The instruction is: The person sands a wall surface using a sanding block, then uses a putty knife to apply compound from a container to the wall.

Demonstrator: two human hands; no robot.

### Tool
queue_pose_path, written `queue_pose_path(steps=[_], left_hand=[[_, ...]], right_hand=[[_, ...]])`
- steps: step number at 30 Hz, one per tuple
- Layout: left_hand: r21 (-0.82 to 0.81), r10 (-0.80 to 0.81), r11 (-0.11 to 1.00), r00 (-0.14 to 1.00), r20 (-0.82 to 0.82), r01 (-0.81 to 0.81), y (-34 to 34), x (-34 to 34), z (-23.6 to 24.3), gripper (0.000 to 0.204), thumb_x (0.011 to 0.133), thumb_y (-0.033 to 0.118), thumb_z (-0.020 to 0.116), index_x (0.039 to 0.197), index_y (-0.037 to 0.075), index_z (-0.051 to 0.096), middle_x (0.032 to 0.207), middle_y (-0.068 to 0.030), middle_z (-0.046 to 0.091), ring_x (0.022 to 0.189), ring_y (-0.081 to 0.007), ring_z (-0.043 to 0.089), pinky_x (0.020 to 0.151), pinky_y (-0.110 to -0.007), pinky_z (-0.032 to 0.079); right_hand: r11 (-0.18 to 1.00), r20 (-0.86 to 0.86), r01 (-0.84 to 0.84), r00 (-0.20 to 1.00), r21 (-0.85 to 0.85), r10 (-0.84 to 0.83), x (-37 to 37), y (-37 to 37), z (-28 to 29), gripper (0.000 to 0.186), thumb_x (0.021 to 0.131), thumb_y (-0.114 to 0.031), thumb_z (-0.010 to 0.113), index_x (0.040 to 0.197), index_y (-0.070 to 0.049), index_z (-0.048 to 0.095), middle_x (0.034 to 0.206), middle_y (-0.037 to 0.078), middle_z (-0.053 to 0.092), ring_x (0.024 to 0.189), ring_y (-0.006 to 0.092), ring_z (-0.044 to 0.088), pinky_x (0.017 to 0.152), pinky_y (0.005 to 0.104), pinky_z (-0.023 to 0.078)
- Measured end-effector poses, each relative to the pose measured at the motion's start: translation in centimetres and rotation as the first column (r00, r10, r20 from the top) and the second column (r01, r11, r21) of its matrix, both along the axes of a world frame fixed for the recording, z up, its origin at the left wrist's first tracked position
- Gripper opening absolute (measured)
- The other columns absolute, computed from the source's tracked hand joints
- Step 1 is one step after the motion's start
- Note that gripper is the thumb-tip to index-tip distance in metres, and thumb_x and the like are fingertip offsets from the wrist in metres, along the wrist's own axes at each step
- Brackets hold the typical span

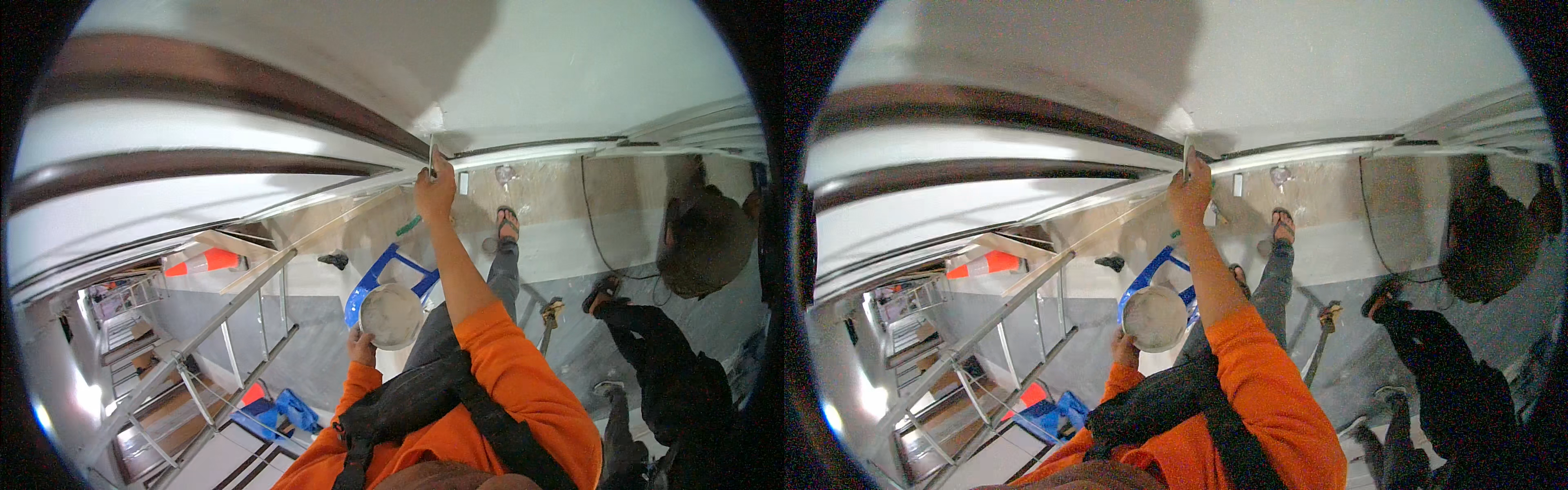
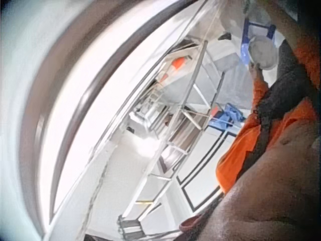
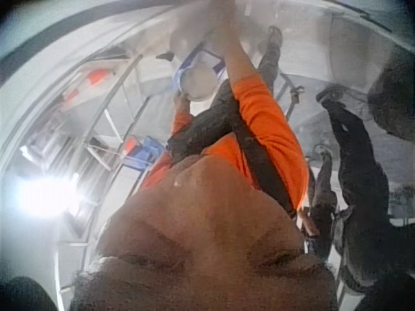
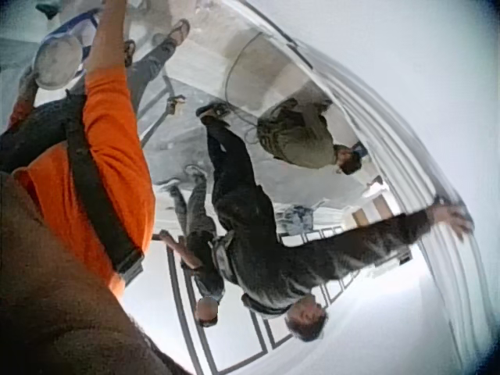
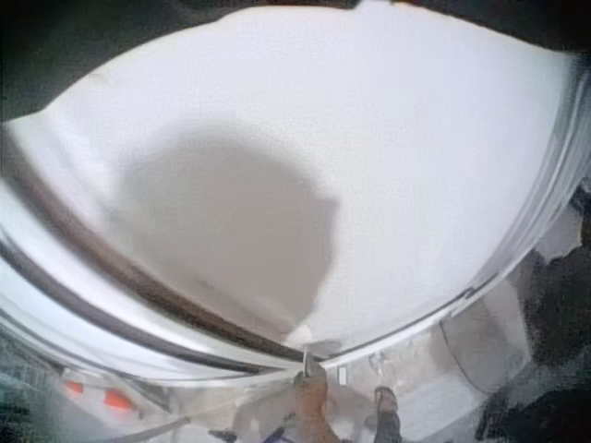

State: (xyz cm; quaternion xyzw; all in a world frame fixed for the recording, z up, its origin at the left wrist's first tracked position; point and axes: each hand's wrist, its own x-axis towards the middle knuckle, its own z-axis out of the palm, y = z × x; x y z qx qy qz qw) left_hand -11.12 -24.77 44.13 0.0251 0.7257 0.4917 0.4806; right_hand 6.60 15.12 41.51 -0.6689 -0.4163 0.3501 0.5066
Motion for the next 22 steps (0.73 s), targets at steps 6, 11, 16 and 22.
queue_pose_path(steps=[6,11,16,22], left_hand=[[-0.007,0.092,0.996,0.996,-0.020,-0.092,-3.4,-4.9,-1.0,0.067,0.080,-0.008,0.056,0.146,-0.005,0.051,0.116,-0.0147,0.069,0.101,-0.0281,0.072,0.086,-0.040,0.063],[0.060,0.246,0.967,0.969,0.035,-0.248,-7.9,-9.0,-2.1,0.067,0.081,-0.005,0.057,0.147,-0.005,0.049,0.123,-0.0214,0.067,0.111,-0.0364,0.071,0.090,-0.046,0.064],[-0.063,0.312,0.947,0.949,-0.048,-0.314,-12.5,-10.5,-4.8,0.063,0.080,-0.004,0.060,0.143,-0.005,0.055,0.113,-0.0205,0.070,0.088,-0.0319,0.073,0.071,-0.042,0.064],[-0.238,0.112,0.961,0.986,-0.122,-0.138,-13.8,-9.8,-7.4,0.051,0.087,0.013,0.073,0.137,0.013,0.062,0.126,-0.0215,0.071,0.111,-0.0451,0.071,0.101,-0.066,0.053]], right_hand=[[0.950,-0.165,-0.257,0.944,0.179,0.286,1.7,-6.1,4.6,0.032,0.099,-0.008,0.063,0.129,0.001,0.068,0.120,0.018,0.072,0.110,0.0321,0.072,0.098,0.0394,0.054],[0.936,-0.688,-0.193,0.722,-0.296,-0.069,5.4,-2.9,2.6,0.031,0.095,-0.002,0.061,0.125,-0.001,0.066,0.108,0.016,0.072,0.083,0.0295,0.075,0.068,0.0429,0.062],[0.907,-0.619,-0.309,0.783,-0.288,0.070,6.8,2.0,4.9,0.032,0.093,0.000,0.058,0.125,0.002,0.064,0.102,0.017,0.072,0.085,0.0301,0.075,0.066,0.0462,0.063],[0.840,-0.515,-0.542,0.728,-0.028,0.453,5.7,3.7,8.9,0.047,0.098,-0.001,0.068,0.145,0.001,0.060,0.123,0.017,0.075,0.097,0.0281,0.076,0.083,0.0418,0.062]])
